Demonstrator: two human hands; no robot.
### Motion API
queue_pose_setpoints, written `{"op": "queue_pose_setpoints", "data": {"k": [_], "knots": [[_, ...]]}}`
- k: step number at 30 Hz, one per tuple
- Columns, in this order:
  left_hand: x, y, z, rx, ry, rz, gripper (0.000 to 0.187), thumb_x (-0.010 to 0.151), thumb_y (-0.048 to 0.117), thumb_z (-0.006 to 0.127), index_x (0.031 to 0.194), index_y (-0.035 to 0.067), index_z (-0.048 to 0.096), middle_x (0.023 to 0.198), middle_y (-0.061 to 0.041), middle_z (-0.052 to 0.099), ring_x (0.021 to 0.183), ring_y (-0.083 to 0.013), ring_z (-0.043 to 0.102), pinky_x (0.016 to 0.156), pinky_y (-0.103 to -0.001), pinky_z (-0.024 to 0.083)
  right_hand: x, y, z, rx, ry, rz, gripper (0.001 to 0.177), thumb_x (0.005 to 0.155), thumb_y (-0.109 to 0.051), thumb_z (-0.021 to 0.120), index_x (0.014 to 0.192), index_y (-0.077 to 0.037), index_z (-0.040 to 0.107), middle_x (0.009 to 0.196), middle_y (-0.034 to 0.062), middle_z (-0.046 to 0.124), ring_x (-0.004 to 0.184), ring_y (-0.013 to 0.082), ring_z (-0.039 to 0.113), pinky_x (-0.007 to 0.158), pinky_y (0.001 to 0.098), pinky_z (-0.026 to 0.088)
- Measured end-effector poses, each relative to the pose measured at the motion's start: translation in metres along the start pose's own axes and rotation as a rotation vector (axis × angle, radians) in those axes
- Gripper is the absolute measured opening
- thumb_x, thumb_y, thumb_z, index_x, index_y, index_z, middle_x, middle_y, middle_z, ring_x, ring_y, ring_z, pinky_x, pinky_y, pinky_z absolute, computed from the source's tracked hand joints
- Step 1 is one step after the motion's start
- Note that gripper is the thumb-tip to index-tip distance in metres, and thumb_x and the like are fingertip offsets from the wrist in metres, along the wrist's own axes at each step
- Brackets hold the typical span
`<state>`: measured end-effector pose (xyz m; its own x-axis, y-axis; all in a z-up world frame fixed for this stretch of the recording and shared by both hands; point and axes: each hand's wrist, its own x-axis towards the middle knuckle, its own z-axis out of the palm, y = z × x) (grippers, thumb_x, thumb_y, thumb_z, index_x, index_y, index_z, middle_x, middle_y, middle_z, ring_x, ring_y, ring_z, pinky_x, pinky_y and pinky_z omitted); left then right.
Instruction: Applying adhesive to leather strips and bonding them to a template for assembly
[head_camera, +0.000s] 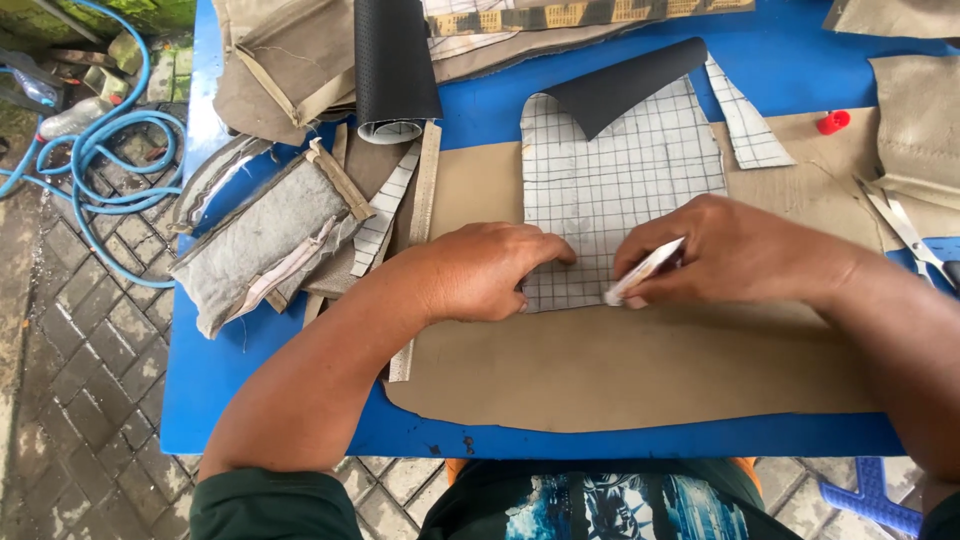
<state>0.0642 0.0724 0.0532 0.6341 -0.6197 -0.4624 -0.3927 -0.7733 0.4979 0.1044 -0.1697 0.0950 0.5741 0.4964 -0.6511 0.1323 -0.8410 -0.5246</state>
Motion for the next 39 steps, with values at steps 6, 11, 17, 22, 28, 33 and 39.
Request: {"op": "queue_pose_setpoints", "data": {"k": [6,11,17,22,28,33,39], "knots": [[0.002,-0.003,0.004,0.021,0.017,0.012,0.067,0.082,0.010,0.069,0.146,0.018,0.051,0.133,-0.009,0.064,0.120,-0.0312,0.061,0.094,-0.045,0.050,0.006,0.018,-0.017,0.053,-0.115,0.044,0.023,0.081,-0.019,0.084,0.102,-0.016,0.093,0.097,-0.0009,0.097,0.090,0.0117,0.088,0.089,0.0259,0.061],[-0.001,0.003,0.000,-0.013,-0.009,-0.017,0.066,0.084,0.006,0.066,0.147,0.019,0.050,0.141,-0.007,0.060,0.129,-0.0305,0.056,0.101,-0.045,0.047,0.012,0.031,-0.024,0.043,-0.067,0.061,0.017,0.083,-0.021,0.084,0.097,-0.014,0.091,0.084,0.0038,0.088,0.081,0.0145,0.076,0.076,0.0283,0.054],[0.001,-0.003,0.006,0.018,0.020,0.024,0.067,0.082,0.007,0.068,0.146,0.018,0.051,0.139,-0.008,0.061,0.127,-0.0314,0.056,0.101,-0.046,0.047,0.012,0.040,-0.033,-0.140,-0.055,0.265,0.041,0.084,-0.039,0.078,0.117,-0.015,0.080,0.106,0.0027,0.086,0.097,0.0185,0.077,0.074,0.0287,0.053],[-0.006,0.014,0.001,0.019,0.047,0.030,0.068,0.082,0.008,0.068,0.147,0.016,0.051,0.135,-0.010,0.062,0.125,-0.0323,0.057,0.102,-0.047,0.047,0.004,0.044,-0.037,-0.338,-0.060,0.241,0.033,0.088,-0.044,0.072,0.092,-0.011,0.074,0.077,0.0058,0.066,0.072,0.0161,0.062,0.059,0.0308,0.039],[0.003,0.022,0.036,0.344,0.277,0.013,0.065,0.081,0.058,0.084,0.117,0.007,0.068,0.117,-0.013,0.053,0.106,-0.0313,0.055,0.092,-0.048,0.055,-0.008,0.031,-0.040,-0.433,-0.147,0.037,0.027,0.086,-0.027,0.056,0.088,-0.027,0.083,0.081,-0.0089,0.078,0.078,0.0073,0.068,0.080,0.0251,0.051],[0.012,0.007,0.047,0.154,0.393,0.072,0.013,0.098,0.010,0.062,0.088,0.008,0.069,0.077,-0.007,0.060,0.068,-0.0301,0.061,0.052,-0.047,0.050,0.000,0.049,-0.029,-0.404,-0.172,0.079,0.038,0.078,-0.049,0.091,0.104,-0.027,0.075,0.098,-0.0039,0.074,0.088,0.0119,0.068,0.074,0.0309,0.048],[0.018,-0.001,0.039,0.085,0.393,-0.011,0.022,0.097,0.019,0.064,0.119,0.013,0.066,0.104,-0.011,0.070,0.091,-0.0327,0.069,0.072,-0.049,0.053,0.000,0.062,-0.023,-0.337,0.079,0.200,0.034,0.092,-0.047,0.069,0.118,-0.028,0.077,0.114,-0.0027,0.082,0.103,0.0196,0.078,0.088,0.0352,0.058]]}}
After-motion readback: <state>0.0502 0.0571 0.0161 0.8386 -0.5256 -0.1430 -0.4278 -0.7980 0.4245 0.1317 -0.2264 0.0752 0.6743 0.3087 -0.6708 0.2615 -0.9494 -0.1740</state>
